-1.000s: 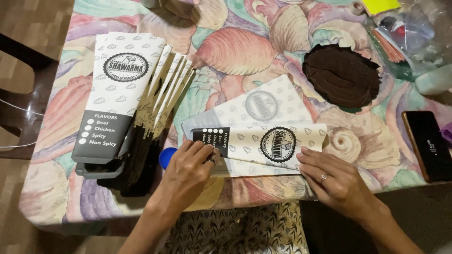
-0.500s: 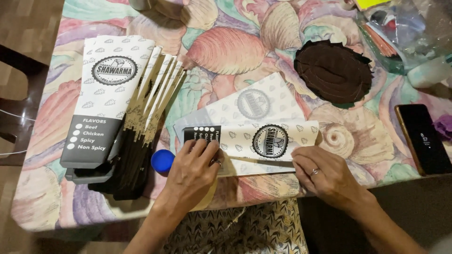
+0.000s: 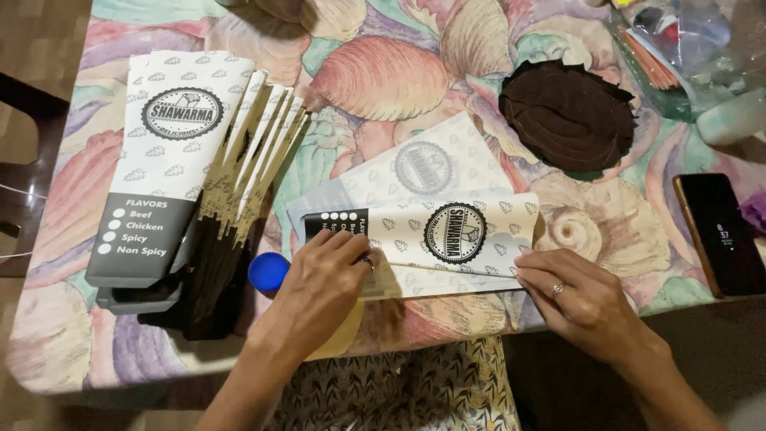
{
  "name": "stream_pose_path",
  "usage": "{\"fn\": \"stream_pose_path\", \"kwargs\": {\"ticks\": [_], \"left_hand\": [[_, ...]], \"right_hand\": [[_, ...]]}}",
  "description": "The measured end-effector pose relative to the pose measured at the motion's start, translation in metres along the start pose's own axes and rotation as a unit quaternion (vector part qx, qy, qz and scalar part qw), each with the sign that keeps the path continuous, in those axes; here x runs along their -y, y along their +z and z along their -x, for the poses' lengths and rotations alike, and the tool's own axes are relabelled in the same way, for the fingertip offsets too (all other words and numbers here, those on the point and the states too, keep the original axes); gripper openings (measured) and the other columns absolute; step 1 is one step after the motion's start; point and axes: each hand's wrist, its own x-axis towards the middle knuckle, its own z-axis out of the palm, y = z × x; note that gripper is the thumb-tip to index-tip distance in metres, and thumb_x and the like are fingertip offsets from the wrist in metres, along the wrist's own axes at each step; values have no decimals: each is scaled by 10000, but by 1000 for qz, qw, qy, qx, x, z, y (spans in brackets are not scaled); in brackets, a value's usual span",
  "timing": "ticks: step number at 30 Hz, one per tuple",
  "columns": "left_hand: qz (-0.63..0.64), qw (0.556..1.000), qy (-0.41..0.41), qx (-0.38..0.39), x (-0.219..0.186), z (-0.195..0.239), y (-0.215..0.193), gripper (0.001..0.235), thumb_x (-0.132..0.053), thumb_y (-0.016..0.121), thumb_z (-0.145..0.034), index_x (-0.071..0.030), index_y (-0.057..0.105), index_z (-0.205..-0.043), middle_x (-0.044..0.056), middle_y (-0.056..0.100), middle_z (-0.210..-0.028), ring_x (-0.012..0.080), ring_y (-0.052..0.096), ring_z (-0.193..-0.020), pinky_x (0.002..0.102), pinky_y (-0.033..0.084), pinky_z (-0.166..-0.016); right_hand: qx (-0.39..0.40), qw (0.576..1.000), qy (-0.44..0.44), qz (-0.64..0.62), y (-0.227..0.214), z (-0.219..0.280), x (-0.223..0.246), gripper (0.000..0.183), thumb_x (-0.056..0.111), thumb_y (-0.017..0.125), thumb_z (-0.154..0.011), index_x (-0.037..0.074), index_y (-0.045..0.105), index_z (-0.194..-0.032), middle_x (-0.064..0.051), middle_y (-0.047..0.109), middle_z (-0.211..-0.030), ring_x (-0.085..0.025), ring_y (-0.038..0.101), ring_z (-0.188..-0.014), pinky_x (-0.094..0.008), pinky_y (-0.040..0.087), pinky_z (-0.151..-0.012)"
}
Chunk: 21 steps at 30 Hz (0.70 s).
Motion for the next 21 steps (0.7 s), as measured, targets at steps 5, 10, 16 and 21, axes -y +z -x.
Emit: {"fn": "stream_pose_path", "kwargs": {"ticks": [5,10,16,21], "left_hand": [[-71,997,2,-19,-9,0,19,276,-90,817,-793,-55,744,-1057,133,721,-1075,238,695,-903,404,584,-857],[-102,994,18,-30,-20,-2,20,117,-126,751,-876,-74,743,-981,102,660,-1061,258,614,-977,439,533,-911],[-68,997,1,-38,-32,-8,26,278,-26,727,-839,-34,703,-1116,128,670,-1071,251,635,-983,439,522,-1009],[-152,987,-55,20,-66,-12,18,760,-132,750,-752,-91,483,-1462,153,659,-1062,321,615,-1041,715,278,-1192]], "right_hand": [[10,1000,-2,20,1,2,0,116,7,688,-912,-18,661,-1021,-141,702,-1072,-287,710,-980,-381,572,-919],[18,999,9,27,3,5,1,151,34,707,-903,30,667,-1048,-122,694,-1082,-267,694,-988,-379,546,-929],[13,999,15,31,11,15,-4,372,85,734,-896,140,699,-1263,-80,694,-1068,-241,695,-969,-370,552,-857],[27,997,27,67,19,26,-8,459,41,692,-873,231,676,-1290,-43,660,-1076,-251,653,-960,-392,522,-854]]}}
